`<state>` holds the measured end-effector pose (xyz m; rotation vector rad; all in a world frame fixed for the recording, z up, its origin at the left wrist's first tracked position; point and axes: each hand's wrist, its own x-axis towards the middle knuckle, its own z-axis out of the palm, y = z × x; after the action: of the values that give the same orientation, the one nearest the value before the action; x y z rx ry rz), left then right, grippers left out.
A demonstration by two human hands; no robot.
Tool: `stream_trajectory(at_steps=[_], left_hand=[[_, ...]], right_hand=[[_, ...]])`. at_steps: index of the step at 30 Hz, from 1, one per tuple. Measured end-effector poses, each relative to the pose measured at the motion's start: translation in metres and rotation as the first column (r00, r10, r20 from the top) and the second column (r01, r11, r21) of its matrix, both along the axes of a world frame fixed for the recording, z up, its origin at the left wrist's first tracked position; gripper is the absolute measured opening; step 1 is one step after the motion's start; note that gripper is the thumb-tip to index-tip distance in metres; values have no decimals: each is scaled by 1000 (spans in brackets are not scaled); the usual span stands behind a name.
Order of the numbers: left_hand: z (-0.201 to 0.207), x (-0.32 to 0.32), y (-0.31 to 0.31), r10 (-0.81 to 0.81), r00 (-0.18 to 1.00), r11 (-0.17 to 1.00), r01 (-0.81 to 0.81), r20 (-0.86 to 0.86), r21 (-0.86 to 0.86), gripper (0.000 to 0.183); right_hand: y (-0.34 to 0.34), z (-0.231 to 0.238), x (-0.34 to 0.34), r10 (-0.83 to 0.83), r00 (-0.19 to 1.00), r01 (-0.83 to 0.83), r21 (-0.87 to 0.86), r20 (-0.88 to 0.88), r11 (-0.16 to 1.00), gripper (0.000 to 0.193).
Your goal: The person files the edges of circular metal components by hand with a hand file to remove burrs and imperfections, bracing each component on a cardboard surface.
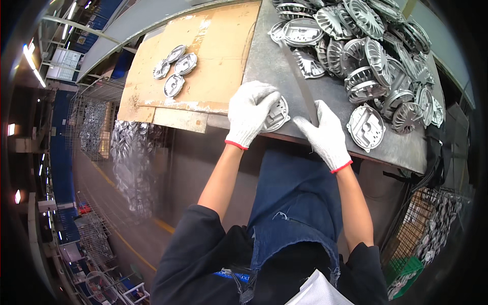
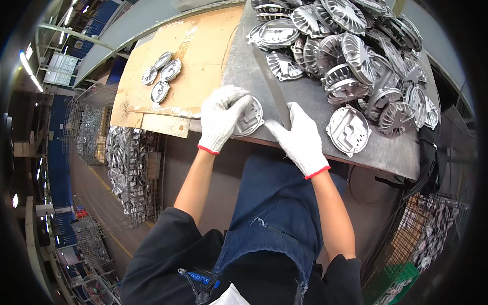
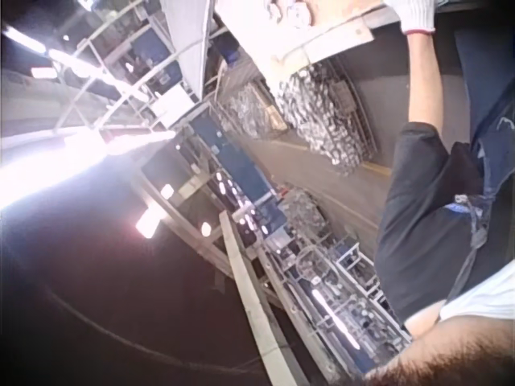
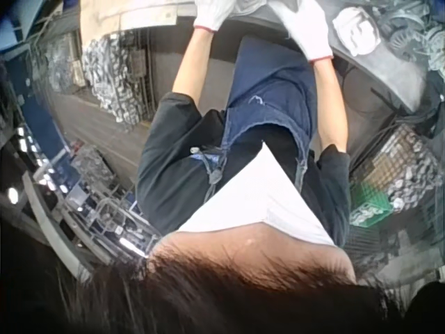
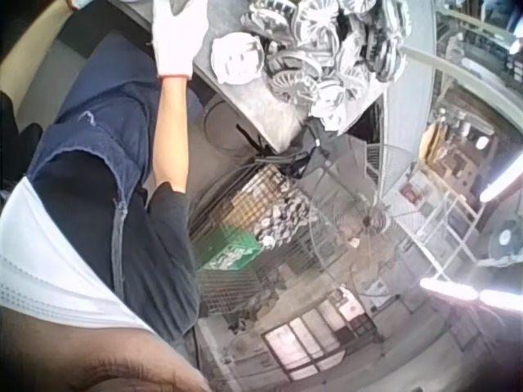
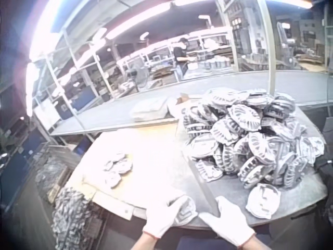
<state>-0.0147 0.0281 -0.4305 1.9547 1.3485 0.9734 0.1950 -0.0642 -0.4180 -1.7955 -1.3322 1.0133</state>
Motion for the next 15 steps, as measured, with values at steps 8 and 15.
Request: stream_trajectory(at_steps=[8,15], left_hand=[[-6,1,1,34,989,998,-25,-146,62,20],[-24,1,-4,31,977,947,39,-213,319,19]], right_hand=[[-1,-23,7,-4,1000,4,56,-14,998,64],[-1,-4,1,20,999,-18,52,-36,999,58]])
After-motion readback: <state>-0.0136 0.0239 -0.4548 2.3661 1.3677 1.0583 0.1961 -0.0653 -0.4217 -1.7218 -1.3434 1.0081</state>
